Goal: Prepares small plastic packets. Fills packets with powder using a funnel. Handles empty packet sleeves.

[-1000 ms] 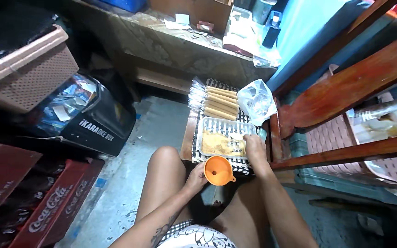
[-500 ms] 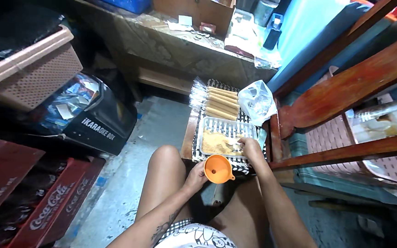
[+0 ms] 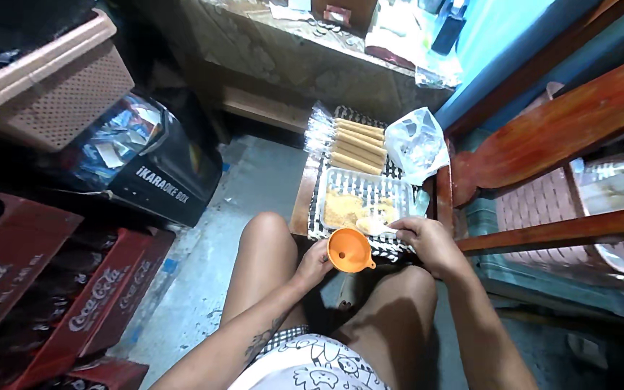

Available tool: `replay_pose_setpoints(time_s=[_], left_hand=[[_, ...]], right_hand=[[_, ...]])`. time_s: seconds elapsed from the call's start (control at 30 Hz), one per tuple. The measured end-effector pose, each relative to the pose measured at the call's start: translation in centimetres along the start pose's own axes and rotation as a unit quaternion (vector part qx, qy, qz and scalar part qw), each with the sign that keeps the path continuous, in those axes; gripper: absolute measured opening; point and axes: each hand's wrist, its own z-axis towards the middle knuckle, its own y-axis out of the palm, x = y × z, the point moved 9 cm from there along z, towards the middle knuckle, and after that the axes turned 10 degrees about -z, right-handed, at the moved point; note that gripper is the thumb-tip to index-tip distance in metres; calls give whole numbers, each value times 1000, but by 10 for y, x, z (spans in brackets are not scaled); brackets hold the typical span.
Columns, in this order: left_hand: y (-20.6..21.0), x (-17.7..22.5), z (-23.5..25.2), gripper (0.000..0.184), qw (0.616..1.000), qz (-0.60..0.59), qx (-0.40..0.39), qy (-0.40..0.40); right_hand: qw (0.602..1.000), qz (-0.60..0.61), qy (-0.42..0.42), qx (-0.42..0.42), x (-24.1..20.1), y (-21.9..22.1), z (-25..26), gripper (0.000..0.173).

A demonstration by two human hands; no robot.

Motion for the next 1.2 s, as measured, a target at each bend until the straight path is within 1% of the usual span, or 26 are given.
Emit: replay_pose_setpoints(time_s=[0.07, 0.13, 0.17, 0.2, 0.23, 0.27, 0.33, 0.4, 0.47, 0.57, 0.67, 0.73, 0.8, 0.83, 0.87, 0.9, 0.97, 1.0, 1.07, 1.13, 1.17, 1.2], left_hand=[[0, -1, 0, 22, 1000, 0, 0, -1], [1, -1, 0, 22, 1000, -3, -1, -9], [1, -1, 1, 22, 1000, -4, 0, -9], [0, -1, 1, 22, 1000, -4, 2, -5], [0, -1, 1, 22, 1000, -2, 3, 0], [0, -1, 1, 21, 1000, -2, 4, 2], [0, -2, 0, 19, 1000, -2, 3, -3], [0, -2, 0, 18, 1000, -3, 3, -10], [0, -4, 0, 18, 1000, -6, -2, -14], [1, -4, 0, 18, 1000, -4, -3, -7], [2, -6, 0, 19, 1000, 1, -1, -1], [2, -8, 0, 19, 1000, -3, -5, -13], [3, -9, 0, 20, 1000, -3, -12, -18], [4, -9, -1, 21, 1000, -1, -16, -17], [4, -8, -1, 21, 1000, 2, -18, -15], [4, -6, -2, 21, 1000, 2, -18, -17], [1, 0, -2, 21, 1000, 2, -9, -17], [-1, 3, -1, 21, 1000, 5, -3, -8], [-4, 7, -1, 21, 1000, 16, 5, 15], [-4, 11, -2, 20, 999, 25, 12, 30], [-3, 15, -1, 20, 999, 29, 14, 32], [-1, 21, -1, 21, 999, 34, 16, 35]], right_hand=[[998, -43, -16, -43, -17, 7, -10, 22], [990, -122, -41, -48, -32, 19, -18, 23], [985, -162, -63, -18, -41, 24, -24, 22], [976, -195, -90, 30, -51, 28, -30, 22], [960, -227, -126, 101, -61, 33, -37, 18], [936, -262, -160, 172, -71, 39, -45, 13], [888, -325, -197, 260, -86, 50, -56, 8], [859, -367, -211, 287, -96, 57, -63, 9], [847, -386, -212, 297, -99, 57, -68, 10], [852, -366, -198, 316, -92, 43, -73, 10], [885, -283, -176, 324, -71, 13, -70, 13], [924, -230, -116, 283, -48, -5, -55, 20], [956, -183, -25, 228, -17, -10, -30, 26], [967, -166, 21, 194, -2, -6, -17, 27], [971, -159, 48, 169, 12, 2, -5, 26], [974, -155, 57, 155, 23, 11, 4, 25], [976, -146, 47, 157, 35, 26, 13, 27], [975, -129, 30, 178, 33, 28, 11, 30], [960, -93, -33, 263, 21, 26, -9, 38], [912, -96, -115, 381, 1, 25, -46, 50], [886, -113, -153, 423, -11, 31, -66, 57], [867, -137, -191, 439, -23, 41, -81, 62]])
